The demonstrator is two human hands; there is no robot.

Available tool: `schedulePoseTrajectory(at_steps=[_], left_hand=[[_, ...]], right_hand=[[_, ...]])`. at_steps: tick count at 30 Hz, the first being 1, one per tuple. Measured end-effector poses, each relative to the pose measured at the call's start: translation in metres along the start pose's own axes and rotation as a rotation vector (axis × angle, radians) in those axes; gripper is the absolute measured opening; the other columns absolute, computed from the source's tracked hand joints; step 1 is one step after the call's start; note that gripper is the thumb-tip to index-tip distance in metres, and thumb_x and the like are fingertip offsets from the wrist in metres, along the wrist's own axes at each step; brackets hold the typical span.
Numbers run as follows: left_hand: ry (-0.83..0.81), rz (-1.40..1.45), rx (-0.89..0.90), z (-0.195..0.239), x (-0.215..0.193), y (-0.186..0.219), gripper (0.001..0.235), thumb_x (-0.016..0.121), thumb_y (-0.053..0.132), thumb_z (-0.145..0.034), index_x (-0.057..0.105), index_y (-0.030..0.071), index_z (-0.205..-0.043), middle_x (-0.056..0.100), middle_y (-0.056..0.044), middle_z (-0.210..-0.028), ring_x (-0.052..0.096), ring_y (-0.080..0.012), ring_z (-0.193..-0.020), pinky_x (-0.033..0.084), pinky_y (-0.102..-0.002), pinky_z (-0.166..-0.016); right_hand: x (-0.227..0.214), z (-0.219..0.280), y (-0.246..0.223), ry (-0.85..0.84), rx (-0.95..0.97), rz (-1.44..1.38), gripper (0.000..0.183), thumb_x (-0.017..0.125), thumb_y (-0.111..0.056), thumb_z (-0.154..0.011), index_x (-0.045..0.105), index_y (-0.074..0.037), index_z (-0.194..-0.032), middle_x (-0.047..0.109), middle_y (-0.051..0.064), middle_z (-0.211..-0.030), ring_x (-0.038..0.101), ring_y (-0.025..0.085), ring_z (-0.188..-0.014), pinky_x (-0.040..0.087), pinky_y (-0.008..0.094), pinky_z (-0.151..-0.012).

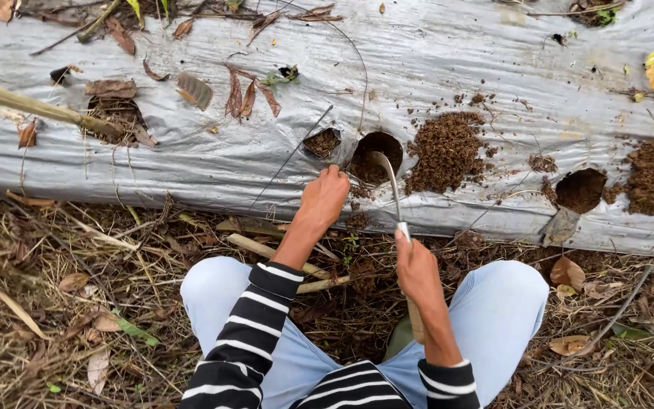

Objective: Planting cassava cuttings into holes dug through plastic mulch using a hand tool

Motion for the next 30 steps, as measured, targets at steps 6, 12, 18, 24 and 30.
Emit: schedulePoseTrajectory(at_steps=[6,12,18,24,30], left_hand=[[0.014,-0.011,0.016,0.006,-0.026,0.008,0.023,0.065,-0.010,-0.089,0.065,-0.010,-0.112,0.064,-0.025,-0.108,0.071,-0.0359,-0.100,0.064,-0.036,-0.063],[-0.156,0.097,-0.011,0.025,-0.018,0.009,0.040,0.059,-0.013,-0.091,0.055,-0.016,-0.131,0.060,-0.033,-0.124,0.066,-0.0407,-0.114,0.063,-0.040,-0.081],[-0.162,0.022,0.011,0.021,-0.013,0.014,0.053,0.063,-0.017,-0.086,0.050,-0.019,-0.137,0.052,-0.042,-0.136,0.059,-0.0496,-0.124,0.062,-0.046,-0.088],[-0.265,0.039,-0.028,0.028,0.003,0.017,0.061,0.061,-0.015,-0.086,0.045,-0.016,-0.144,0.047,-0.039,-0.146,0.052,-0.0474,-0.134,0.056,-0.049,-0.099],[-0.319,0.023,-0.076,0.031,-0.018,0.034,0.062,0.054,-0.012,-0.087,0.041,-0.013,-0.148,0.041,-0.036,-0.154,0.043,-0.0434,-0.144,0.047,-0.049,-0.110]], right_hand=[[0.019,-0.006,-0.034,-0.005,-0.083,0.028,0.060,0.037,-0.044,-0.109,0.065,0.007,-0.094,0.065,0.028,-0.068,0.066,0.038,-0.058,0.051,0.049,-0.054],[-0.038,0.052,-0.053,0.030,0.049,0.085,0.061,0.031,-0.045,-0.110,0.063,0.005,-0.100,0.062,0.019,-0.063,0.059,0.026,-0.051,0.050,0.040,-0.053],[0.016,0.002,-0.045,-0.012,-0.072,0.102,0.059,0.035,-0.047,-0.108,0.063,0.002,-0.093,0.064,0.022,-0.064,0.062,0.035,-0.058,0.044,0.047,-0.056],[-0.038,0.052,-0.047,0.057,0.023,0.093,0.059,0.032,-0.046,-0.111,0.063,0.002,-0.096,0.063,0.019,-0.064,0.060,0.028,-0.054,0.050,0.040,-0.054],[0.025,-0.035,0.008,0.042,-0.069,0.032,0.071,0.029,-0.050,-0.110,0.064,0.008,-0.090,0.060,0.025,-0.063,0.060,0.037,-0.057,0.044,0.050,-0.055]])
Point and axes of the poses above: each hand's wrist, its own z-axis away from the middle knuckle, its own x-axis out of the palm, y = z × x, the point moved 8 cm from there along -z, towards the middle knuckle
